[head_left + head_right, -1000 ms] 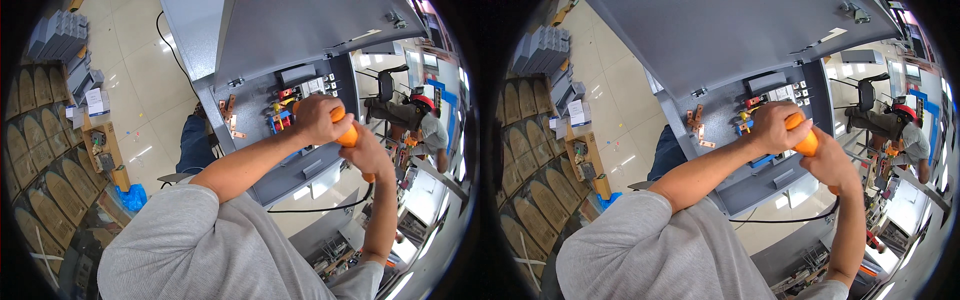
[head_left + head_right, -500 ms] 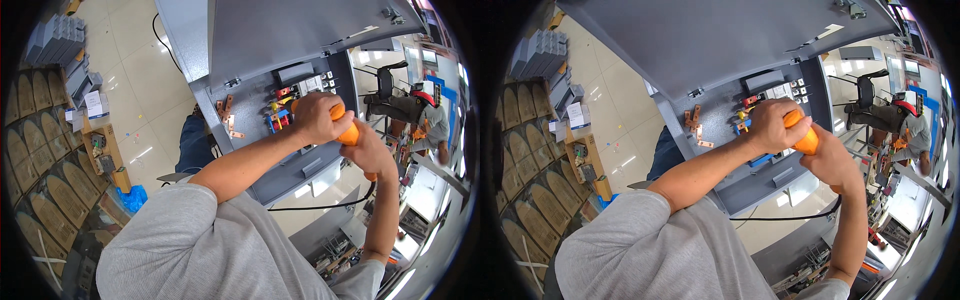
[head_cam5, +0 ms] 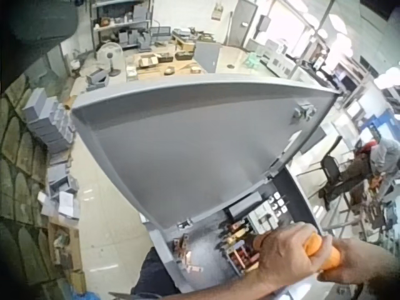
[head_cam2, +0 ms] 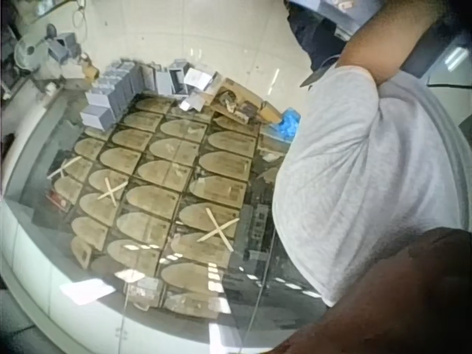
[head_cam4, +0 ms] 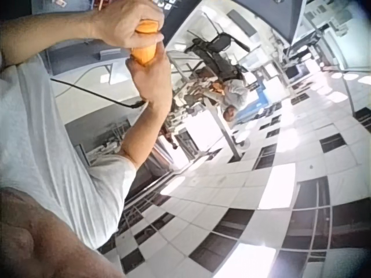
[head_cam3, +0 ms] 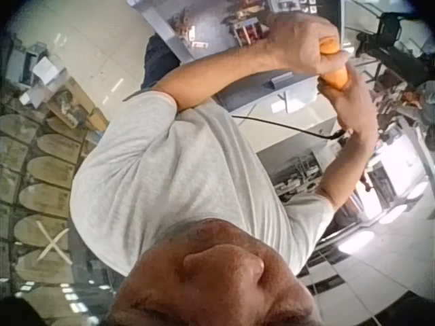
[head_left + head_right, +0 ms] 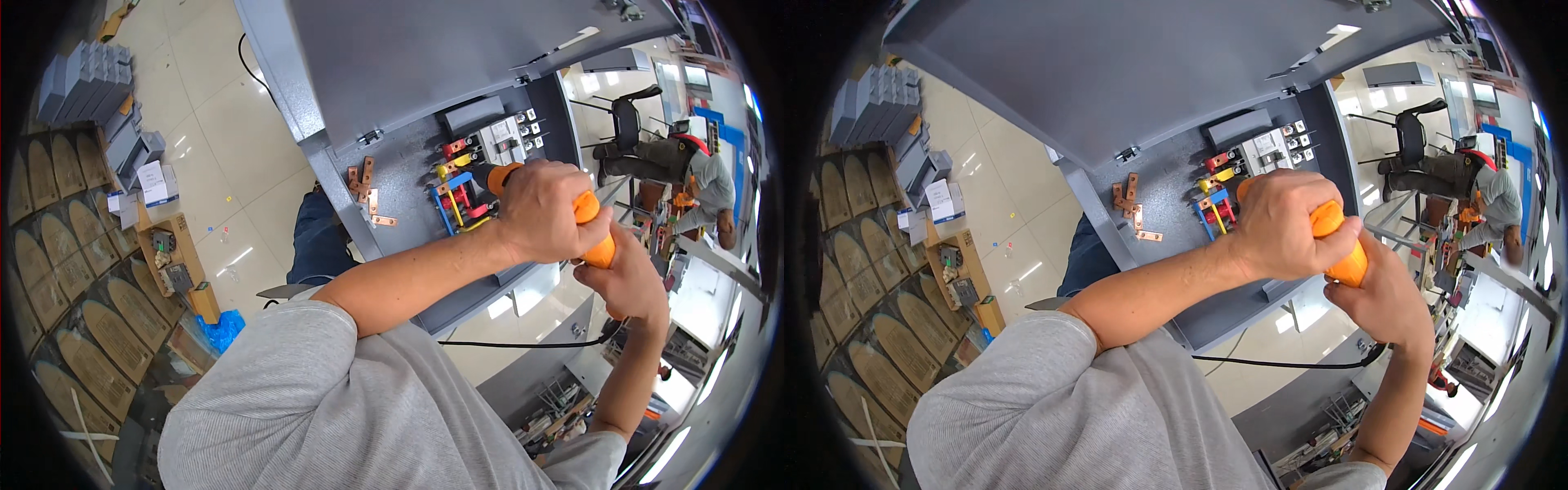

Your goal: Secure components inside an electrical control panel using a power drill.

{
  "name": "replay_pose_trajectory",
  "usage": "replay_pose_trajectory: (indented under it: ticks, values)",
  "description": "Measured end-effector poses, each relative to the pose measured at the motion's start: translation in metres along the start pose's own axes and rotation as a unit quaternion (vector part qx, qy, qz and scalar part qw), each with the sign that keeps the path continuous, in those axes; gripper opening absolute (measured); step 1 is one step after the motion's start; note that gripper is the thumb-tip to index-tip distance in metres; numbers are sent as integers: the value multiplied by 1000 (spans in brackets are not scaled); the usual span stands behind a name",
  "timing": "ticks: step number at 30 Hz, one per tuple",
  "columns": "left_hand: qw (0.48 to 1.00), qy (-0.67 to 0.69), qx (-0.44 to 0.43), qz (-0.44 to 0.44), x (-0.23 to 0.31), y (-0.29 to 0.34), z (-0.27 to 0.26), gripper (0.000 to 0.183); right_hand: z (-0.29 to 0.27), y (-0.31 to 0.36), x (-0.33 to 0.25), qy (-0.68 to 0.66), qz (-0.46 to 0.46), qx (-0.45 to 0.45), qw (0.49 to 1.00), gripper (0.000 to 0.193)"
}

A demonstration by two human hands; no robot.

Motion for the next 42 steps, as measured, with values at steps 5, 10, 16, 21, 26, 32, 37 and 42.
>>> replay_pose_trajectory:
  ticks: [5, 10, 16, 21, 26, 32, 37, 42]
  values:
    - [998, 0, -38, 41, 12, -4, 14, 29, -1, 16, 18, -47, -11, 48, 998, 55]
    - [998, -1, -44, 54, 3, -6, 25, 27, -1, 10, 29, -56, -25, 74, 995, 57]
    - [999, 23, -36, 27, -18, -13, 27, 30, -4, -10, 23, -42, -27, 74, 996, 55]
    - [999, 6, -45, 6, -36, -16, 20, 26, -6, -28, 13, -42, -16, 55, 997, 56]
    - [999, -5, -24, -25, -47, -17, 15, 34, -5, -40, 5, -12, -24, 64, 998, 60]
    - [999, -21, -43, -22, -51, -18, 9, 27, -7, -43, -4, 0, -24, 60, 998, 62]
    - [999, -25, -38, -27, -52, -18, 8, 28, -7, -45, -5, 15, -32, 56, 998, 62]
    - [998, -32, -39, -23, -53, -17, 5, 30, -6, -45, -8, 9, -23, 56, 998, 61]
Point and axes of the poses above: each hand's wrist, its own y-axis away from the middle knuckle, its own z-axis out of the palm, x = y × z, the point moved 5 cm from there along -y, towards the middle knuckle, and after that the axes turned 13 degrees about z, right-handed, at the moved point
